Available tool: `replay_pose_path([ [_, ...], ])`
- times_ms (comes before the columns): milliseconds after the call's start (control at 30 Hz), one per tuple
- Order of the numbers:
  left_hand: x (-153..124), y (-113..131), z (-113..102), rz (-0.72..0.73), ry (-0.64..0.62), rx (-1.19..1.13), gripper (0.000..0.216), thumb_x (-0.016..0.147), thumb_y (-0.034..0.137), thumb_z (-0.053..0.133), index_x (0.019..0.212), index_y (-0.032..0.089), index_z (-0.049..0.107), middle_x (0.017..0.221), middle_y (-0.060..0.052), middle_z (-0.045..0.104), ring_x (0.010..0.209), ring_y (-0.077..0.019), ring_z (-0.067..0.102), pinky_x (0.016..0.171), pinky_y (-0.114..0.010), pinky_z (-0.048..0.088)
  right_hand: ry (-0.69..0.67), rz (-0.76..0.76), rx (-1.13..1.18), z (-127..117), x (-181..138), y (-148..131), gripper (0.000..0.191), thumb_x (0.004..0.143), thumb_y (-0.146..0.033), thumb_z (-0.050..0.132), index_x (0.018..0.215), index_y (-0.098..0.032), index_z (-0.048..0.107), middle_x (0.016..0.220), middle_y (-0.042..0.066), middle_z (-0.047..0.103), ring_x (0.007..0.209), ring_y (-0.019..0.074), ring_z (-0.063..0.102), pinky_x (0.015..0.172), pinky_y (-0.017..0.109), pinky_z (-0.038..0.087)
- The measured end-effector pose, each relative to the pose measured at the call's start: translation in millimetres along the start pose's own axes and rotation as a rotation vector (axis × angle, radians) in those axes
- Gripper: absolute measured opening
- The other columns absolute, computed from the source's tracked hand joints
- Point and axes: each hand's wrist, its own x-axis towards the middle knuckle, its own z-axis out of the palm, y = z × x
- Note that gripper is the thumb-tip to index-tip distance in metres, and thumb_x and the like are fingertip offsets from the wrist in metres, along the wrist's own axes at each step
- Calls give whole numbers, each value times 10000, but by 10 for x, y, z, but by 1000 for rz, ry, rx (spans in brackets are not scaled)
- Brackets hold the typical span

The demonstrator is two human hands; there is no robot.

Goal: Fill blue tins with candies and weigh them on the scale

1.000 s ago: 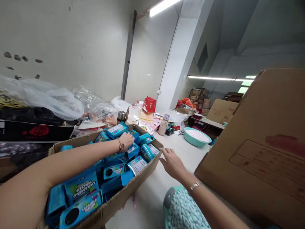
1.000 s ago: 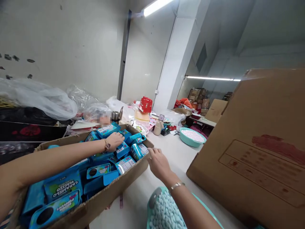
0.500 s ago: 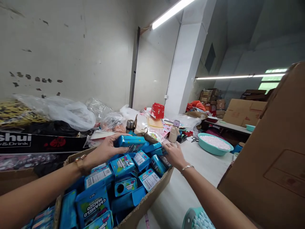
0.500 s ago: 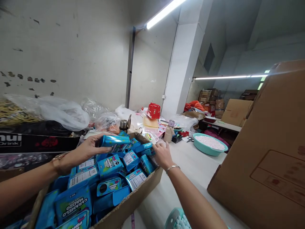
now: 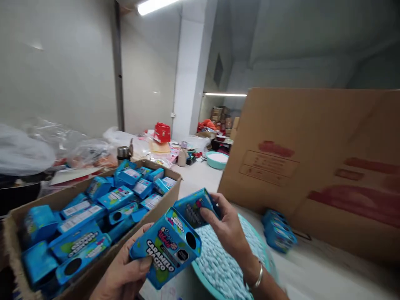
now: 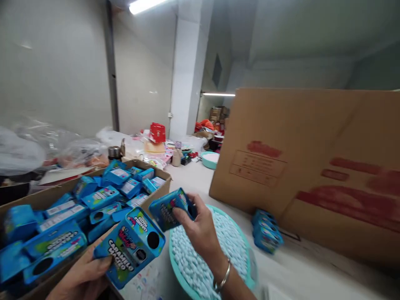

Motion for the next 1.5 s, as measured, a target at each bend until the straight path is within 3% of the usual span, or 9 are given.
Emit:
replay_pose_path([
  [267,-104,-1405,612,41,-135,213,632,558,473,815,1120,282,597,1361,-40,568,1271,-366,491,1020,-445,464,416,134,97,-238,-1669,260,633,879,-681,336,1356,-272,413,1380,90,506,1271,279,493,1051,419,429],
  [400,-278,-1630,634,50,-260,483,942,492,438,855,1338,338,455,1329,-73,564,1267,-384,491,1039,-464,449,451,79,279,-104,-2059,341,934,758,-735,501,1452,-278,76,1282,147,568,1133,342,602,890,479,542],
  [533,-348,-1566,656,9,-444,581,886,570,405,829,1368,358,447,1368,-72,542,1265,-367,495,1048,-453,440,319,199,374,-5,-2128,332,876,773,-633,588,1443,-276,150,1295,140,566,1092,327,626,910,473,526],
  [667,-192,-1343,621,51,-467,472,749,544,377,843,1229,249,567,1229,-109,649,1105,-365,611,897,-416,537,112,171,118,-160,-1916,320,816,812,-719,437,1476,-280,257,1494,100,373,1368,348,358,1117,503,318],
  [800,191,-968,342,88,-148,488,619,532,418,842,1059,191,608,1009,-86,736,957,-331,678,795,-386,577,-21,-27,-158,-594,-1257,514,655,874,-662,388,1434,-322,387,1487,51,386,1393,290,307,1168,478,202],
  [933,639,-687,79,205,98,681,781,503,447,853,1165,191,526,970,-68,724,908,-317,687,765,-415,590,-107,-110,-402,-925,-248,1104,453,901,-526,492,1297,-319,565,1443,60,452,1354,248,369,1142,451,249],
  [1067,1075,-669,8,333,122,978,861,623,487,773,1336,236,360,1157,-92,644,1006,-304,655,839,-434,557,-388,2,-509,-921,551,1772,553,881,-596,476,1371,-340,486,1506,72,384,1422,293,263,1149,560,121],
  [1233,1563,-607,107,596,-33,1645,679,719,359,667,1326,275,373,1284,-81,548,1175,-322,515,970,-483,423,-654,79,-462,-814,861,2219,509,888,-609,440,1334,-379,521,1495,31,396,1428,304,256,1153,562,100],
  [1500,1932,-371,864,433,-535,2175,617,671,159,549,1263,289,433,1203,-61,561,1103,-312,497,778,-443,440,-668,-104,-297,-921,750,2229,410,913,-483,471,1216,-268,647,1421,46,502,1351,240,411,1122,392,294],
])
